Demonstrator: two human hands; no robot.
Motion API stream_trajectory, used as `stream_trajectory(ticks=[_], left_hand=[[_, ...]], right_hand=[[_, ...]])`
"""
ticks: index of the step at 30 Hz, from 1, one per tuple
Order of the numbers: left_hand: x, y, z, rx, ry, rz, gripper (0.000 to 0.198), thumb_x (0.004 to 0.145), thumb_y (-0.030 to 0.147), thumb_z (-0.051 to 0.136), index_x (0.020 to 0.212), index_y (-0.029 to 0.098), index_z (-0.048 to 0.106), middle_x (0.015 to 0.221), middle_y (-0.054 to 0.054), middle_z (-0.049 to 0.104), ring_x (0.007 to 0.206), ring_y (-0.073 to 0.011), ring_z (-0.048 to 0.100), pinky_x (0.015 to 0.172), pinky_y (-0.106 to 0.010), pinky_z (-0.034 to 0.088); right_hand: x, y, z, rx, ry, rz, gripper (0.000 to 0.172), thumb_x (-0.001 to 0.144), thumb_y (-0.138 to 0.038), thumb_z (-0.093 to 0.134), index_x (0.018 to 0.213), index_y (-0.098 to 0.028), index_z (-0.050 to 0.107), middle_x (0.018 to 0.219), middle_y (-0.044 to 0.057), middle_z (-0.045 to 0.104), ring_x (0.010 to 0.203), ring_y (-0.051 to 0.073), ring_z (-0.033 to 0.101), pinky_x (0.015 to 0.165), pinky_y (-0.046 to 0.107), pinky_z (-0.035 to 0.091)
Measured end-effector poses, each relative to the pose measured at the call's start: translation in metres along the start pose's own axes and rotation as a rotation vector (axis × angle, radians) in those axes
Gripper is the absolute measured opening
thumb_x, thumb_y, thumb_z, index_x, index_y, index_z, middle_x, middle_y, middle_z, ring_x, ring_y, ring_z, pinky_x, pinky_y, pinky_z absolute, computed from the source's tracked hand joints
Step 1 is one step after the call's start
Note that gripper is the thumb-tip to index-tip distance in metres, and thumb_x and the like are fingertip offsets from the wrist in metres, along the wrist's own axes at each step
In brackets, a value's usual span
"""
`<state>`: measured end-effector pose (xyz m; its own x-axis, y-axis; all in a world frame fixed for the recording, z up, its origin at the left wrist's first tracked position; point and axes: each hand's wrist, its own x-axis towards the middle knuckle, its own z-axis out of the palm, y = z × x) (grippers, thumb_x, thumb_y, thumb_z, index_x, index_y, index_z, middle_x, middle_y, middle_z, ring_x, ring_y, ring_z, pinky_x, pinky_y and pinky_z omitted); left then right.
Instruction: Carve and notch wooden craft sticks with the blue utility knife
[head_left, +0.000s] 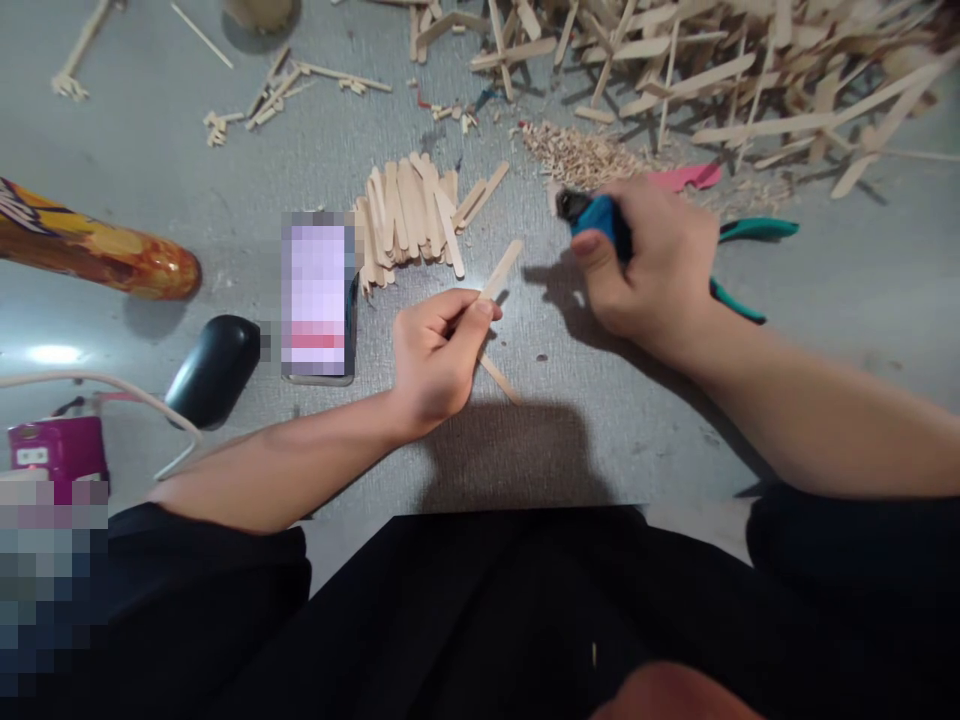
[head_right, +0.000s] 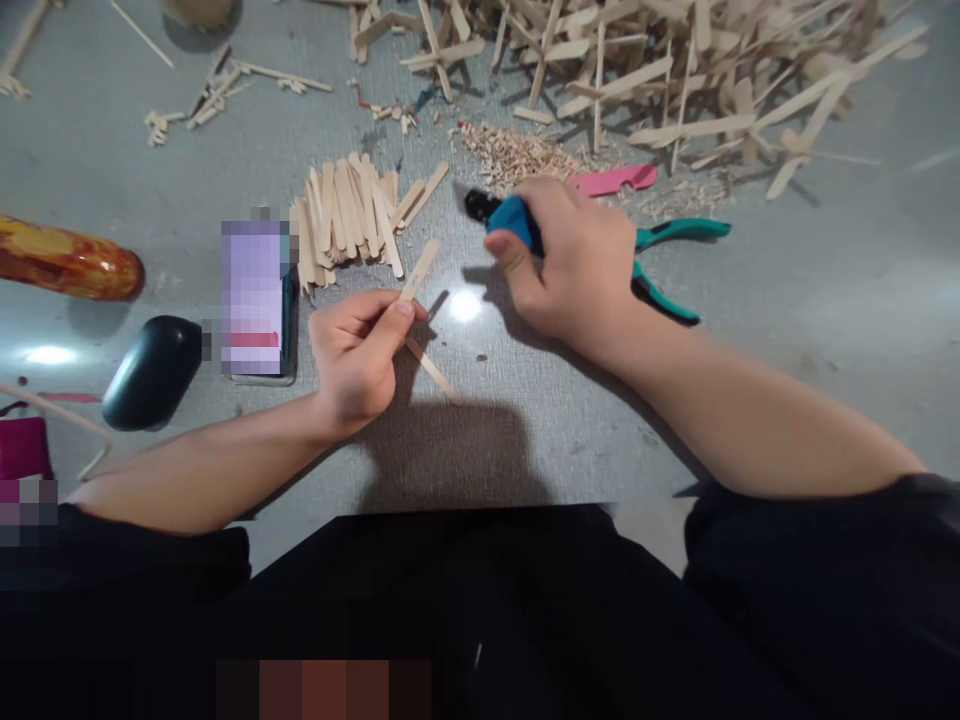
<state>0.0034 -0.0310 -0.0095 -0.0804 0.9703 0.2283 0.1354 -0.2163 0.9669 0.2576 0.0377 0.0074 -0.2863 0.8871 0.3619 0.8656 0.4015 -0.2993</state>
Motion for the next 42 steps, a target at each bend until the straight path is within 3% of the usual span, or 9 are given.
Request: stream_trajectory(ticks=[5,11,16,23,27,31,36,42], left_hand=[[-0.002,0.0,0.0,-0.015,-0.012,-0.013,0.035,0.111,0.049,0.082,0.087,0.026,0.091,0.066,0.0,0.07,0.059,-0.0134,0.057,0.052,-0.03,0.039],[-0.003,-0.001,-0.001,-0.012,-0.015,-0.013,0.041,0.113,0.058,0.082,0.089,0.026,0.091,0.071,-0.001,0.072,0.062,-0.0141,0.058,0.055,-0.031,0.042],[-0.003,-0.001,0.0,-0.008,-0.019,-0.015,0.043,0.113,0.06,0.081,0.09,0.025,0.092,0.071,-0.002,0.073,0.063,-0.0147,0.06,0.056,-0.03,0.044],[-0.002,-0.001,-0.001,-0.032,-0.016,-0.039,0.04,0.111,0.056,0.084,0.089,0.024,0.092,0.066,0.0,0.065,0.059,-0.0121,0.052,0.052,-0.028,0.036],[-0.001,0.0,-0.001,-0.068,-0.027,-0.038,0.039,0.11,0.055,0.086,0.088,0.024,0.091,0.058,0.003,0.055,0.052,-0.01,0.043,0.048,-0.028,0.028],[-0.002,0.001,-0.001,-0.065,-0.038,-0.038,0.039,0.11,0.053,0.085,0.087,0.023,0.091,0.059,0.002,0.059,0.051,-0.0099,0.046,0.047,-0.028,0.028],[-0.004,0.002,0.0,-0.062,-0.001,-0.059,0.035,0.109,0.05,0.086,0.087,0.024,0.092,0.06,0.002,0.057,0.054,-0.0104,0.046,0.048,-0.027,0.031],[-0.005,0.003,0.0,-0.047,0.001,-0.07,0.036,0.112,0.053,0.085,0.091,0.025,0.093,0.066,0.0,0.065,0.06,-0.0119,0.053,0.052,-0.028,0.035]], right_hand=[[-0.013,-0.015,0.003,0.072,-0.084,-0.151,0.097,0.117,-0.091,0.018,0.125,-0.019,0.082,0.107,0.017,0.087,0.091,0.034,0.078,0.073,0.045,0.043],[-0.019,-0.025,0.001,0.029,-0.179,-0.16,0.083,0.119,-0.084,0.026,0.124,-0.023,0.082,0.104,0.015,0.085,0.088,0.033,0.075,0.069,0.044,0.035],[-0.017,-0.024,0.0,0.016,-0.168,-0.179,0.077,0.12,-0.08,0.03,0.122,-0.023,0.082,0.099,0.014,0.083,0.083,0.031,0.073,0.066,0.042,0.033],[-0.016,-0.021,0.001,0.026,-0.161,-0.179,0.074,0.119,-0.08,0.034,0.12,-0.023,0.082,0.097,0.013,0.082,0.082,0.031,0.072,0.066,0.042,0.033],[-0.013,-0.017,0.001,0.047,-0.169,-0.106,0.076,0.118,-0.084,0.035,0.127,-0.024,0.081,0.107,0.016,0.083,0.094,0.036,0.076,0.073,0.044,0.043],[-0.006,-0.008,-0.001,0.03,-0.094,0.009,0.079,0.12,-0.083,0.03,0.137,-0.023,0.078,0.12,0.021,0.085,0.106,0.04,0.079,0.084,0.049,0.05],[-0.009,-0.01,0.001,0.09,-0.1,-0.128,0.086,0.12,-0.085,0.024,0.129,-0.02,0.079,0.11,0.018,0.086,0.099,0.036,0.08,0.077,0.046,0.048],[-0.015,-0.019,0.0,0.094,-0.194,-0.161,0.077,0.119,-0.082,0.031,0.123,-0.023,0.08,0.104,0.015,0.085,0.088,0.034,0.076,0.068,0.044,0.039]])
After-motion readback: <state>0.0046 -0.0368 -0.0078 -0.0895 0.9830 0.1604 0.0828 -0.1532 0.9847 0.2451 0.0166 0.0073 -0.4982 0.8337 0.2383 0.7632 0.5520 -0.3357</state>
